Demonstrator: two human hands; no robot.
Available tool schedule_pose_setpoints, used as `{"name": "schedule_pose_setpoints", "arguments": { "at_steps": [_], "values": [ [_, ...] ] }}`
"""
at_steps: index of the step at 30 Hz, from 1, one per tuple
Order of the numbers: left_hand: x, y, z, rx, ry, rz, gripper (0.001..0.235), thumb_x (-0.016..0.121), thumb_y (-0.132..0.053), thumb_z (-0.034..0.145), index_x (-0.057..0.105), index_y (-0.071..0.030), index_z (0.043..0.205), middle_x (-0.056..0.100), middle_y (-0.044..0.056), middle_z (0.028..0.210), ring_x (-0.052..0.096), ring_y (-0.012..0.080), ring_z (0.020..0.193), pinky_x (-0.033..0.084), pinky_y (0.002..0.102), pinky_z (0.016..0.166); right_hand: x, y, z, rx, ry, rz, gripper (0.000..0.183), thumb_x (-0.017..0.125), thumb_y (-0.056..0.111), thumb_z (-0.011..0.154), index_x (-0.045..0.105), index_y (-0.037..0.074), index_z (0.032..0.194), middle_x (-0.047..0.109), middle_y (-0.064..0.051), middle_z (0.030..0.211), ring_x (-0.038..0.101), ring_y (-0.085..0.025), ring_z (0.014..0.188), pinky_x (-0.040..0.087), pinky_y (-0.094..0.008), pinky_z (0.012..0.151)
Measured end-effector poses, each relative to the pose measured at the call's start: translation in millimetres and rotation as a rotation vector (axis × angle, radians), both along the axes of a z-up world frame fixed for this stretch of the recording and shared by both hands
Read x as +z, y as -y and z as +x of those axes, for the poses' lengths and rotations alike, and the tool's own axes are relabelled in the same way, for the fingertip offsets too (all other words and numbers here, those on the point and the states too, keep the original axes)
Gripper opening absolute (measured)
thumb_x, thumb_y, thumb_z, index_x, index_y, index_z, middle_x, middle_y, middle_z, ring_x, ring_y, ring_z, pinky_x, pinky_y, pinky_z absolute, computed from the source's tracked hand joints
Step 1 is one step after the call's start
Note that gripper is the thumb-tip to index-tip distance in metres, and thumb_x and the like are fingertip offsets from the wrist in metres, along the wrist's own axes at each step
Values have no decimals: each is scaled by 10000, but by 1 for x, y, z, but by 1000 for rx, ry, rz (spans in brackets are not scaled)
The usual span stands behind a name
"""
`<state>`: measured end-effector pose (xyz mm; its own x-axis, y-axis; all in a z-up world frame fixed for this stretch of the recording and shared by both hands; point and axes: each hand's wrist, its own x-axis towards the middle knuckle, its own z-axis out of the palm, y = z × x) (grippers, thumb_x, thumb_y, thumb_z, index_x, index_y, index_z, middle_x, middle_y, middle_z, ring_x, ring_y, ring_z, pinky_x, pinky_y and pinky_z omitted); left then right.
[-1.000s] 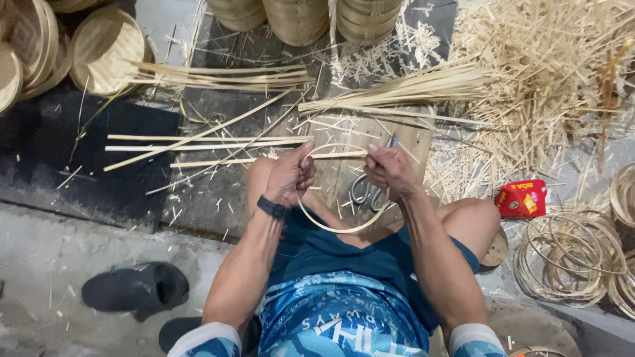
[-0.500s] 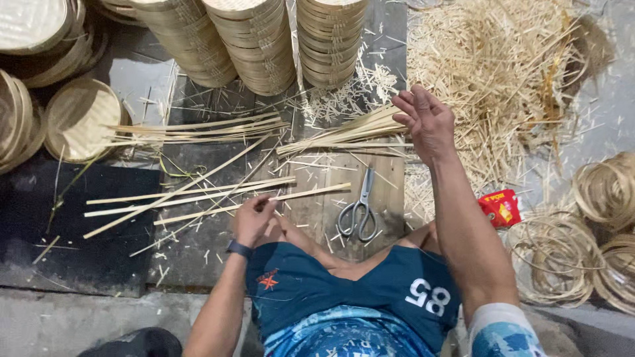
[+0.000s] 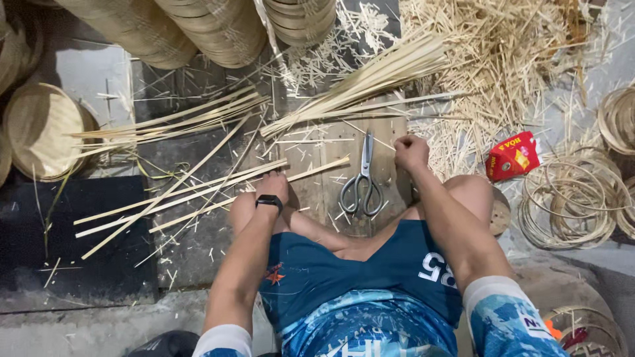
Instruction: The person sits on the floor and weaves thin bamboo strips into circular frames, using shears to trim excess material. The person repeatedly bends, interlaces, and cuts the strips to form and refine the rings.
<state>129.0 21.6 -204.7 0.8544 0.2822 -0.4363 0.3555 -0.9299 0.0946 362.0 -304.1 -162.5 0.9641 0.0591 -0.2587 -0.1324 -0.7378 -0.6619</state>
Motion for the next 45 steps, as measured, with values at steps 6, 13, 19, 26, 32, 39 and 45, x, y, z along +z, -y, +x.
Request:
{"name": "schedule_pose_setpoints", "arguments": {
  "at_steps": [6, 13, 19, 26, 32, 39, 45],
  "values": [
    [-17, -25, 13, -9, -92, -30, 222, 569, -113, 893, 696, -62, 1068, 701, 191, 1122, 680, 377, 1054, 565, 506, 880, -25, 4, -3, 140, 72, -126, 208, 785, 217, 816, 786, 99, 987, 716, -161, 980, 690, -347, 923, 547, -442, 817],
    [3, -65, 2, 190, 195, -105, 208, 533, -136, 966, 701, -102, 1082, 718, 196, 1056, 685, 414, 972, 543, 514, 827, -38, 3, -8, 514, 359, -394, 129, 695, 146, 872, 704, 33, 933, 650, -188, 982, 625, -384, 953, 497, -490, 823],
    [39, -69, 6, 154, 478, -171, 192, 622, -185, 957, 710, -102, 1107, 715, 174, 1048, 681, 403, 934, 551, 493, 804, -44, 35, 37, 466, -207, -162, 182, 643, 110, 896, 694, -1, 1030, 722, -195, 896, 686, -354, 844, 536, -447, 760],
    [110, -43, 7, 184, 623, -272, 131, 696, -174, 948, 735, -98, 1048, 718, 149, 1037, 705, 353, 845, 569, 419, 731, -35, 153, 96, -27, -250, 393, 250, 595, 68, 966, 702, -12, 1177, 686, -114, 823, 642, -208, 722, 510, -353, 620],
    [136, -19, 3, 222, 451, -359, 170, 686, -213, 946, 750, -117, 1071, 716, 133, 972, 724, 325, 834, 580, 416, 739, -37, 124, 100, -896, -506, 542, 308, 667, 265, 1023, 554, -16, 1079, 652, -165, 891, 725, -260, 721, 581, -368, 552],
    [98, 22, -19, 228, 369, -271, 225, 727, -276, 878, 776, -148, 1057, 746, 145, 971, 724, 354, 830, 584, 441, 751, -72, 9, 101, -457, -470, 629, 141, 696, 213, 971, 651, 80, 976, 713, -68, 777, 638, -148, 556, 393, -275, 403],
    [88, 52, -25, 342, 248, -266, 224, 713, -288, 857, 786, -183, 1040, 762, 139, 926, 729, 353, 812, 583, 461, 703, -91, -26, 132, -787, -613, 868, 164, 713, 190, 962, 602, 98, 883, 655, -66, 691, 577, -156, 491, 322, -268, 381]
  ]
}}
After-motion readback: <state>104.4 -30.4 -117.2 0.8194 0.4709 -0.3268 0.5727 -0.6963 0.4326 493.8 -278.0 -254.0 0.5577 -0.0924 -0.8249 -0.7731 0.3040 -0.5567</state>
